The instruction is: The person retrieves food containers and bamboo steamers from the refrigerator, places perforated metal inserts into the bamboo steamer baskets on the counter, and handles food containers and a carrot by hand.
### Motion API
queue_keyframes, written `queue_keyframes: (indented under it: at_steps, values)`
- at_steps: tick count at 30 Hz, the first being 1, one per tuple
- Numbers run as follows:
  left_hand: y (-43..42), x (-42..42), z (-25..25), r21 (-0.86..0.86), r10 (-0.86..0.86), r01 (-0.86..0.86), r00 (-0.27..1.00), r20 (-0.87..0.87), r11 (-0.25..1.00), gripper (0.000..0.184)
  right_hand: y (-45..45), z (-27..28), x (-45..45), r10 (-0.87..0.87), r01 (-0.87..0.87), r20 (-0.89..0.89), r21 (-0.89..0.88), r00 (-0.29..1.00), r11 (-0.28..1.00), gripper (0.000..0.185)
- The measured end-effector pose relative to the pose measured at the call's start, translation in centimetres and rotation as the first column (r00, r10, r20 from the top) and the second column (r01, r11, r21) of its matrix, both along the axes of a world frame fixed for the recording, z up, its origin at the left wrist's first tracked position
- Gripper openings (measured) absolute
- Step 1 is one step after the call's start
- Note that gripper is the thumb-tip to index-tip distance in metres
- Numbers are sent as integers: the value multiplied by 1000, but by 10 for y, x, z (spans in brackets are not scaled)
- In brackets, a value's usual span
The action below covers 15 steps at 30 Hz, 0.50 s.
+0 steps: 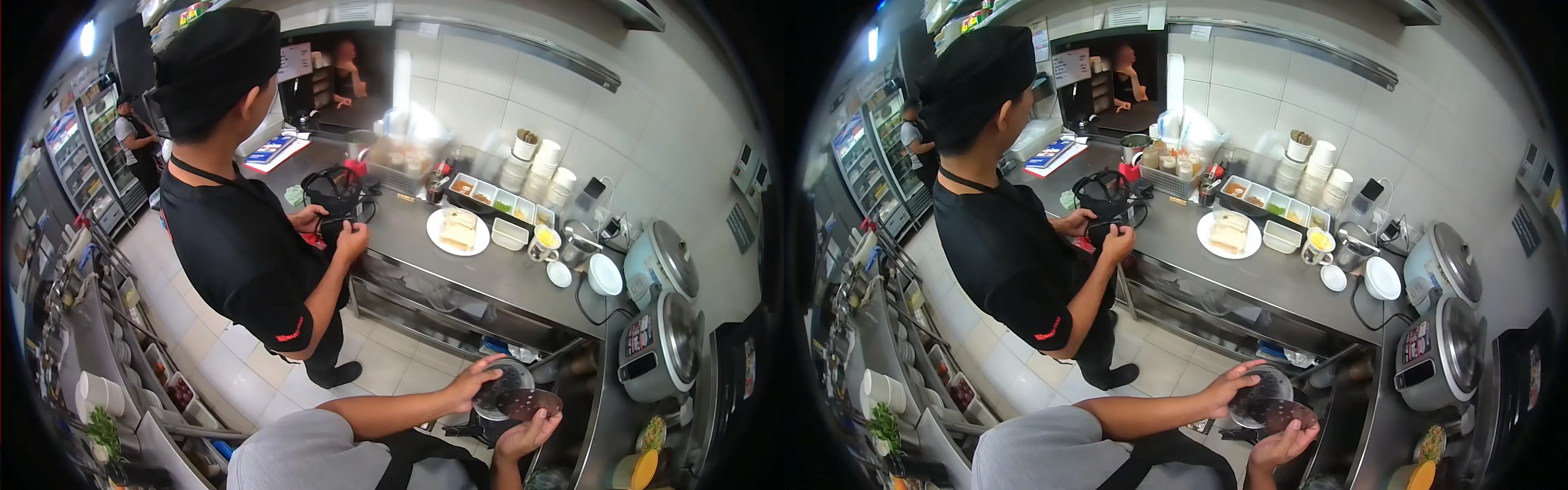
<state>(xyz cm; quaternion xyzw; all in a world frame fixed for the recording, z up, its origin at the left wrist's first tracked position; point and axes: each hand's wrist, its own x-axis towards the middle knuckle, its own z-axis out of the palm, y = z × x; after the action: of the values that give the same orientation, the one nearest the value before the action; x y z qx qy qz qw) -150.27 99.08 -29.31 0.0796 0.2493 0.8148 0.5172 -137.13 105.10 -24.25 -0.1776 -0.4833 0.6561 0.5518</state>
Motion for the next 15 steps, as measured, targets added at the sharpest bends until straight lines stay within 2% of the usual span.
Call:
queue_keyframes:
  at_steps: [1,3,5,7,10,12,14,15]
  values:
    - [-2,1,8,13,-5,5,1000,25,1000,53,-3,5,-11,29,-28,-4,107,1000,994,29]
    - [-13,3,14,32,-42,40,997,61,999,51,-11,13,-26,-7,-1,55,146,998,989,31]
    - [-24,3,18,61,-49,40,986,157,997,49,-17,22,-37,40,-41,18,62,999,997,30]
    - [-37,0,17,57,-49,41,987,151,998,50,-23,24,-43,56,-56,9,51,998,997,27]
    - [-47,-5,9,97,-42,24,981,191,995,49,-26,14,-51,65,-67,31,65,997,996,23]
    - [-50,-9,1,76,-5,-14,971,239,997,49,-30,19,-57,96,-98,89,15,991,995,21]
    - [-52,-16,-9,-50,77,-68,975,209,996,53,-18,26,-53,279,-261,128,-140,952,955,20]
    - [-54,-19,-10,-50,90,-81,971,221,995,53,1,11,-50,390,-382,9,-183,921,906,24]
